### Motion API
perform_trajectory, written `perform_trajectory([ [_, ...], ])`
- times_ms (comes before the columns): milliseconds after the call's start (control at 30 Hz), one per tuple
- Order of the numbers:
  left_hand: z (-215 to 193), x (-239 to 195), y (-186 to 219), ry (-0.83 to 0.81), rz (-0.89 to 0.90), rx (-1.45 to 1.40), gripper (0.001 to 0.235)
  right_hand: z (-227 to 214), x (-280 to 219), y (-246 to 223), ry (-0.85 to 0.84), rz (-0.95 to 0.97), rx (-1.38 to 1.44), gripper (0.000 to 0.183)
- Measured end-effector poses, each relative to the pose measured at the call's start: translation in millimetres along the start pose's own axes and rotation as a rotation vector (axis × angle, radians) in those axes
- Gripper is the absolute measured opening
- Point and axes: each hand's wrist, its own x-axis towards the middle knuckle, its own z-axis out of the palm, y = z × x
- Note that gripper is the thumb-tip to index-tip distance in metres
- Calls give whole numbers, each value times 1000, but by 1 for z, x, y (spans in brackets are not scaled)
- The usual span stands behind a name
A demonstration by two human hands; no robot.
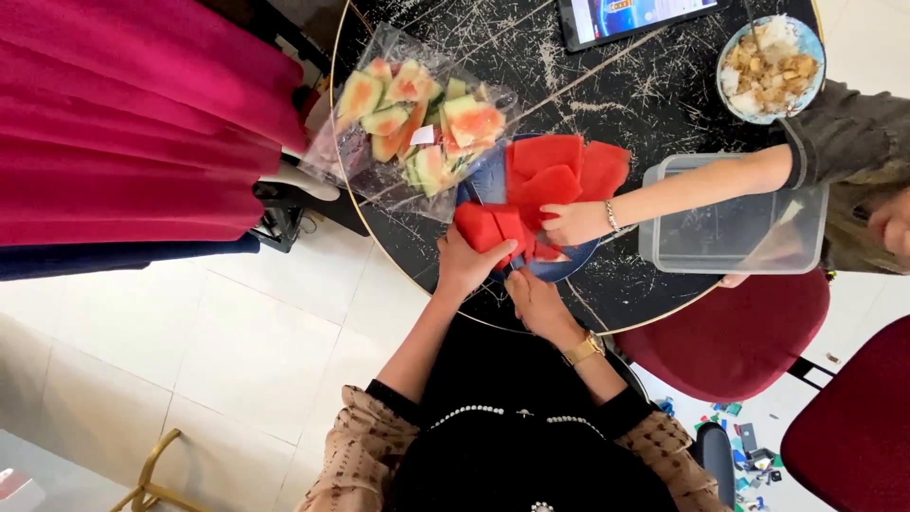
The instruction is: A person is slicing watermelon on a round table and placing the pieces into a clear plastic container while a child watches.
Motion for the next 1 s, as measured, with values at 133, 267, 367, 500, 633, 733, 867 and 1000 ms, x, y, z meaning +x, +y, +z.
perform_trajectory([
  [133, -3, 6, -6, -12, 16, -21, 140, -11, -8, -6, -33, 2, 50, 57],
  [267, -2, 24, -21, 1, 7, -27, 134, -17, -6, 6, -85, 8, 216, 65],
  [367, -7, 21, -20, 0, 18, -32, 127, -28, -14, -4, -71, 5, 273, 64],
  [500, -17, 35, -40, -41, 82, -164, 114, -45, -25, -13, -50, -26, 356, 68],
  [633, -27, 35, -54, -37, 166, -401, 96, -54, -33, -11, -38, -45, 369, 71],
  [733, -42, 24, -50, -139, 160, -547, 97, -55, -38, -3, -21, -47, 420, 62],
  [867, -48, 38, -73, -285, 128, -832, 84, -63, -52, -15, -17, -73, 365, 65],
  [1000, -58, 19, -59, -364, -3, -1036, 65, -70, -66, -22, 19, -175, 353, 60],
])
